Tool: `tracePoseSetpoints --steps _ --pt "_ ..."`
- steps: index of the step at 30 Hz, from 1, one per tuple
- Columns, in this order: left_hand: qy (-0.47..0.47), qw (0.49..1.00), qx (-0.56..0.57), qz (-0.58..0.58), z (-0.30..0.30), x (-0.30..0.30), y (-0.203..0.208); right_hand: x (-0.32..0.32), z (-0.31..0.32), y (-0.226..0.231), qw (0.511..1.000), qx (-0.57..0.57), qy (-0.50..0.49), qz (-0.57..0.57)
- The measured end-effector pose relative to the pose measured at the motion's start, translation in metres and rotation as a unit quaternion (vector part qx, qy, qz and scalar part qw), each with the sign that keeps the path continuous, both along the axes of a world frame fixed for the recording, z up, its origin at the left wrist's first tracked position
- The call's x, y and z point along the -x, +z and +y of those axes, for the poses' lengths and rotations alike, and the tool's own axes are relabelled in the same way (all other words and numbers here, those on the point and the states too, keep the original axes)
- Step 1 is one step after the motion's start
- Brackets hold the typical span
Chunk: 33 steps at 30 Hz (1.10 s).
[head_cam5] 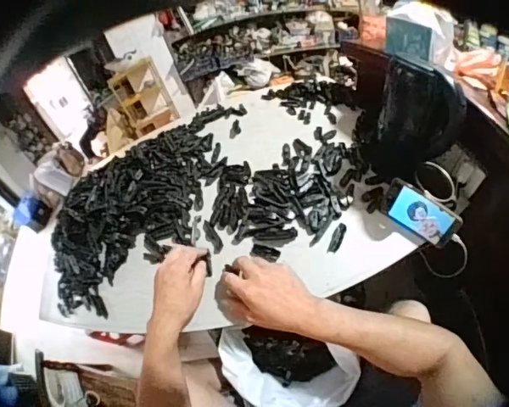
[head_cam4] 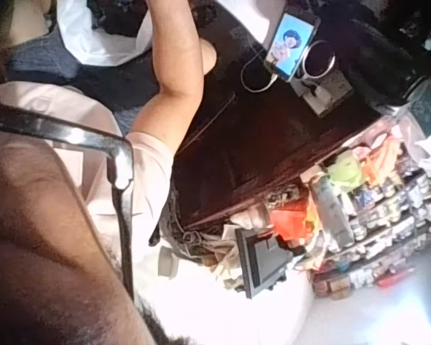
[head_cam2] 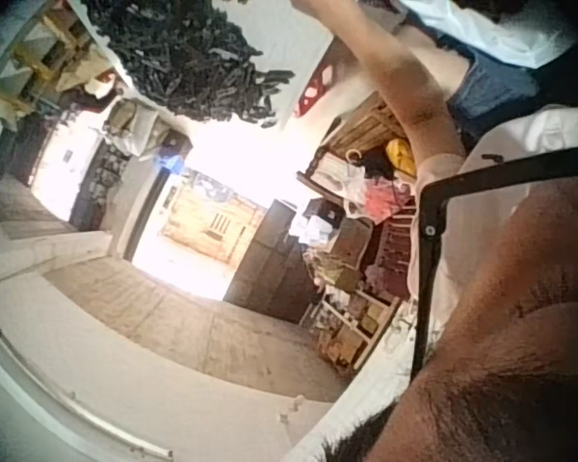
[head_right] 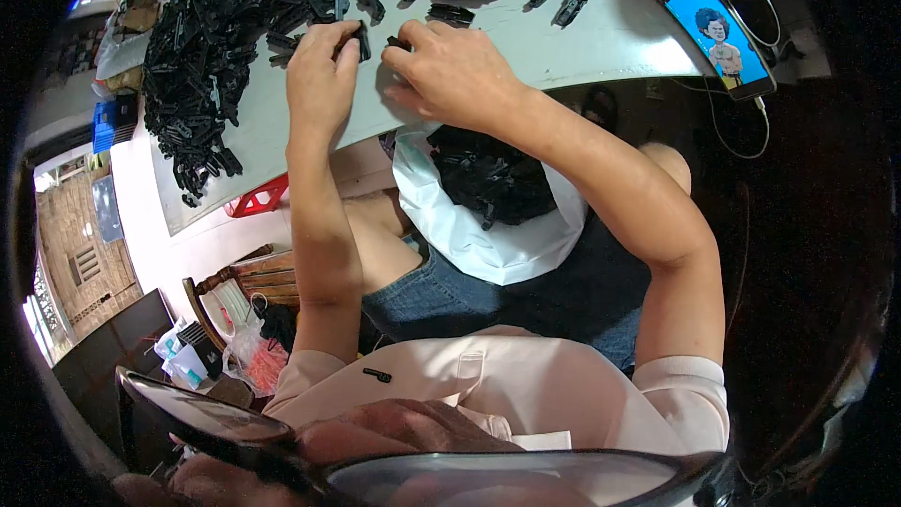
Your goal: The person assembles plastic components by snapping parts together by hand and placing the assembled pieces into a bag.
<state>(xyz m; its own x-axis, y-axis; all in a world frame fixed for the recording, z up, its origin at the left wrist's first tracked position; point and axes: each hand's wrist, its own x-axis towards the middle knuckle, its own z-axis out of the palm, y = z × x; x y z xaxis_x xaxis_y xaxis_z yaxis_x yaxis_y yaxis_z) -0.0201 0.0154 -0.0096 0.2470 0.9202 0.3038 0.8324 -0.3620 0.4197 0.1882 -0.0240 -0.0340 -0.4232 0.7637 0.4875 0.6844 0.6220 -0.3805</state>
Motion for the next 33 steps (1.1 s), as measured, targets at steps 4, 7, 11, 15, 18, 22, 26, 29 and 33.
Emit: tracePoseSetpoints --steps 4,7,11,15,18,22,26,29,33 --pt "0.031 0.992 -0.122 0.025 0.007 -0.006 -0.006 0.0 -0.006 -0.002 0.999 0.015 -0.044 -0.003" --pt "0.05 0.982 -0.167 0.067 0.026 -0.012 -0.011 -0.005 -0.007 0.004 0.996 0.055 -0.071 -0.012" --pt "0.097 0.963 -0.177 0.178 0.054 -0.006 -0.022 -0.002 -0.003 -0.003 0.995 0.06 -0.075 -0.013" --pt "0.169 0.952 -0.145 0.21 0.059 -0.01 -0.015 -0.003 -0.001 -0.008 0.997 0.011 -0.075 0.003" --pt "0.203 0.948 -0.108 0.219 0.061 -0.008 -0.021 -0.009 -0.002 -0.005 0.996 0.026 -0.082 -0.003" --pt "0.205 0.944 -0.112 0.235 0.059 -0.008 -0.027 -0.015 -0.003 -0.005 0.996 0.052 -0.067 0.01" --pt "0.192 0.941 -0.143 0.24 0.051 -0.009 -0.023 -0.017 -0.004 -0.004 0.996 0.064 -0.06 0.031" --pt "0.147 0.947 -0.22 0.183 0.041 -0.015 -0.016 -0.02 -0.008 -0.001 0.992 0.072 -0.07 0.079" --pt "0.117 0.982 -0.148 -0.014 0.024 -0.023 -0.001 -0.02 -0.004 -0.001 0.99 0.084 -0.066 0.092"
